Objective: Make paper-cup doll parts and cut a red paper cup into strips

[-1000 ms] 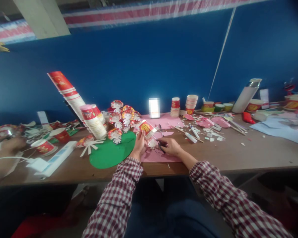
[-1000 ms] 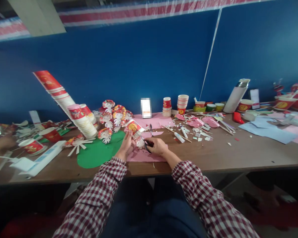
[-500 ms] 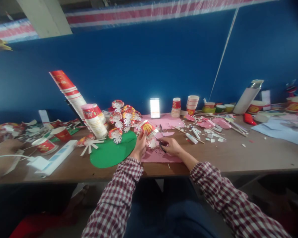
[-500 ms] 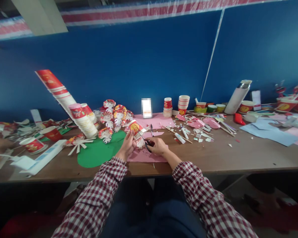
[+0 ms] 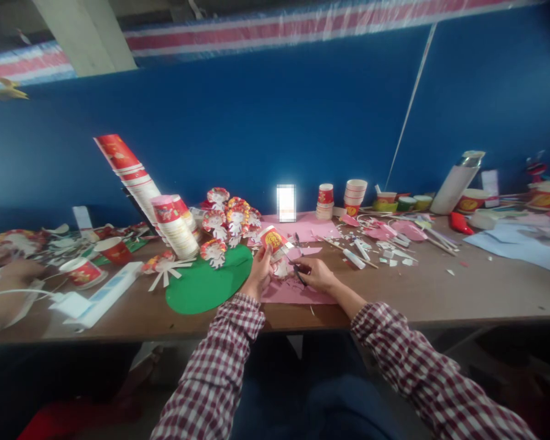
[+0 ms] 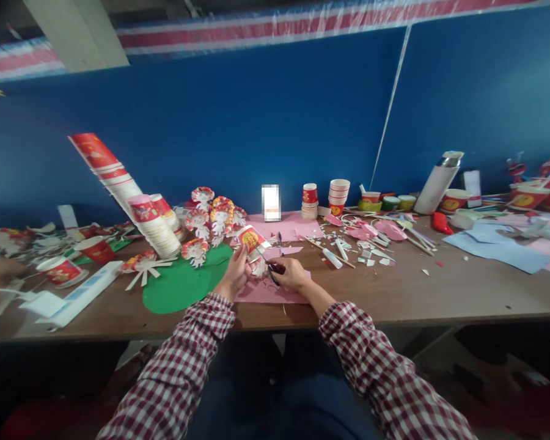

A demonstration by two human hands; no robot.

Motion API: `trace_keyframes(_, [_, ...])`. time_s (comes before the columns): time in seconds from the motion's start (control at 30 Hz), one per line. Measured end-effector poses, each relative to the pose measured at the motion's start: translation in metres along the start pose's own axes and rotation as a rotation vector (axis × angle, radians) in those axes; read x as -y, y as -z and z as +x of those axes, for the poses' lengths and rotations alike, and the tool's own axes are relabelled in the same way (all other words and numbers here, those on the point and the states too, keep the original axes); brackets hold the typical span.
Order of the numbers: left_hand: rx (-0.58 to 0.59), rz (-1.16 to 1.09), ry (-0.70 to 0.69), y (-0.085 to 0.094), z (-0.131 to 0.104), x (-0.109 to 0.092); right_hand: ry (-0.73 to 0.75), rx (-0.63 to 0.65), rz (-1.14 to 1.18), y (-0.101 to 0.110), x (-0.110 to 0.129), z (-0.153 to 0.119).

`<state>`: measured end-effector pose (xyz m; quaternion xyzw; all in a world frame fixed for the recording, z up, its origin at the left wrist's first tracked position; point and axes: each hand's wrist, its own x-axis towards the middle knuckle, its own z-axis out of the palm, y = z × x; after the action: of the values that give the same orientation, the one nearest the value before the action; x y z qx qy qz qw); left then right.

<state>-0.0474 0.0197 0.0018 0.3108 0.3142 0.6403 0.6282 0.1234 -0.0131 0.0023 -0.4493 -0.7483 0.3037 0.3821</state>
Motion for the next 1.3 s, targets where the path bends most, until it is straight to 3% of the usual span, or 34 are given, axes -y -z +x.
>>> trace_keyframes(1.3, [0.023,0.031,-0.003,0.0088,0.0092,0.0074,0.062,0.006,0.005,0.0004,-0.0031,0.0001])
